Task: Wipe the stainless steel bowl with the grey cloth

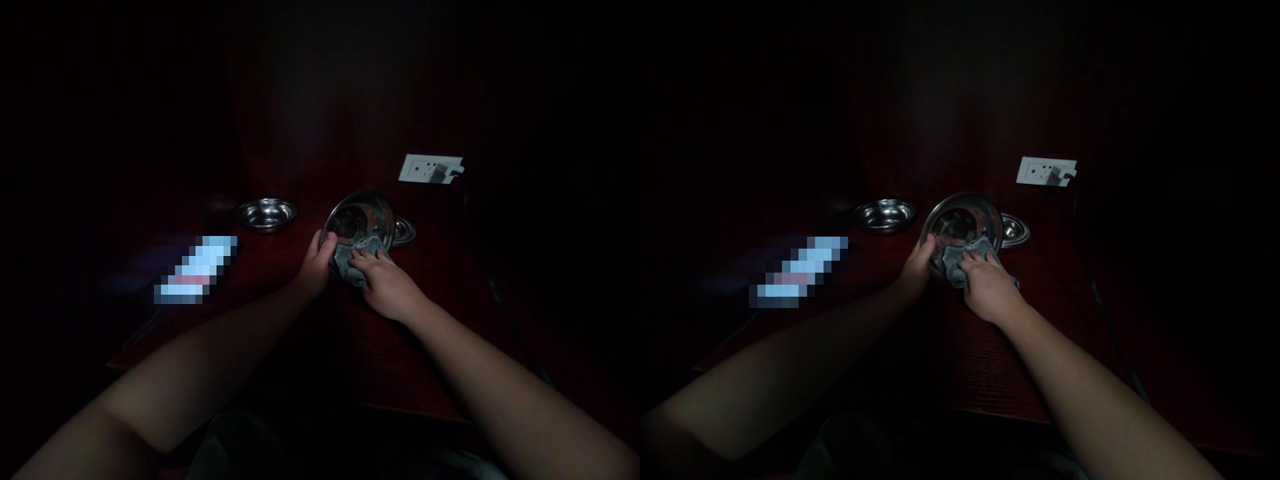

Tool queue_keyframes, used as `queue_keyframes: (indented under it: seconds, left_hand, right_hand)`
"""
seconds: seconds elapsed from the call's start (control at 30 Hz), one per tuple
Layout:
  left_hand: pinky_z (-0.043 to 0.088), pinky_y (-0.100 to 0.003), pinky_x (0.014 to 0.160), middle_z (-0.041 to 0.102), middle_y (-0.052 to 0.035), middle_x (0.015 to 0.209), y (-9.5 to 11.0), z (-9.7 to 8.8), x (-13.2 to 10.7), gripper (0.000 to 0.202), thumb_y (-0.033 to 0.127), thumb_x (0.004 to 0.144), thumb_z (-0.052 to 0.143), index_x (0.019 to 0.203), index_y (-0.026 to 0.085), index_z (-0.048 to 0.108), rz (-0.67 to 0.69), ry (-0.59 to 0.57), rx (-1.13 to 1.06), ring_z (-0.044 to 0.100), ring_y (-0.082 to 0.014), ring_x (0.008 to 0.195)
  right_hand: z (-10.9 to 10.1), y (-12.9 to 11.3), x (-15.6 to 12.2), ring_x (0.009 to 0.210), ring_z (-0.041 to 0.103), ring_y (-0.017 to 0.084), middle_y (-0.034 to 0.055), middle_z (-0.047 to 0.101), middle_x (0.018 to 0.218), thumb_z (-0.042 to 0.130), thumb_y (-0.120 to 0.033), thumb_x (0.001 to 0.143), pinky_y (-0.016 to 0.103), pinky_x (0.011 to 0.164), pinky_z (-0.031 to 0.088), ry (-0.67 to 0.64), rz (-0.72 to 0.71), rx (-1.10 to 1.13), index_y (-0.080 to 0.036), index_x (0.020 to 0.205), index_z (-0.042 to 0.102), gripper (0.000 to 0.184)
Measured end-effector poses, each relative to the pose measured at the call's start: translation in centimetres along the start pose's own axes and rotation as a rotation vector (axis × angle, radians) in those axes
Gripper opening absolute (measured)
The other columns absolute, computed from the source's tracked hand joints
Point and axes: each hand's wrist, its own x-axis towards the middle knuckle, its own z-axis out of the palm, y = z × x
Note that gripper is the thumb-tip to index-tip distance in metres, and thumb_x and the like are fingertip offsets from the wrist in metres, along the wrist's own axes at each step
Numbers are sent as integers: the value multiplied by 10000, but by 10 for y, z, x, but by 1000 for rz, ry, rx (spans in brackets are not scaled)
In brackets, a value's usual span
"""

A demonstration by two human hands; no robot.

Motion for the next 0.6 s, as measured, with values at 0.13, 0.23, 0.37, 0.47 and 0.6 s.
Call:
queue_keyframes:
  seconds: [0.13,0.23,0.37,0.47,0.6]
  left_hand:
    - [447,-339,871,664,-51,923,1,0,-1,395,531,742,590,948,194,607,6,50,14,614,-210,913]
    - [445,-331,859,656,-48,899,1,0,-2,402,533,738,596,944,188,610,1,59,24,608,-202,886]
    - [441,-332,856,655,-58,904,3,0,-3,398,539,746,583,917,182,623,-12,75,44,605,-204,877]
    - [438,-332,855,656,-53,904,5,2,-5,375,515,752,585,912,178,624,-19,95,51,605,-202,876]
    - [443,-330,837,652,-37,856,7,6,-5,301,427,744,610,905,173,612,-13,72,19,608,-188,841]
  right_hand:
    - [2,2,-2,1289,410,235,139,484,1357,460,-41,688,427,1104,278,-1,-84,121,-105,1260,519,578]
    - [2,3,-3,1264,445,206,118,506,1342,442,-15,662,381,1080,335,9,-169,228,-119,1258,524,610]
    - [1,3,-4,1251,462,204,115,509,1339,421,-1,647,390,1072,352,37,-238,312,-113,1271,510,640]
    - [0,2,-4,1250,463,204,103,507,1343,418,-10,663,399,1076,348,72,-234,336,-126,1267,513,622]
    - [-1,0,-3,1222,493,216,97,556,1294,439,-25,671,400,1103,306,104,-121,249,-125,1237,544,584]
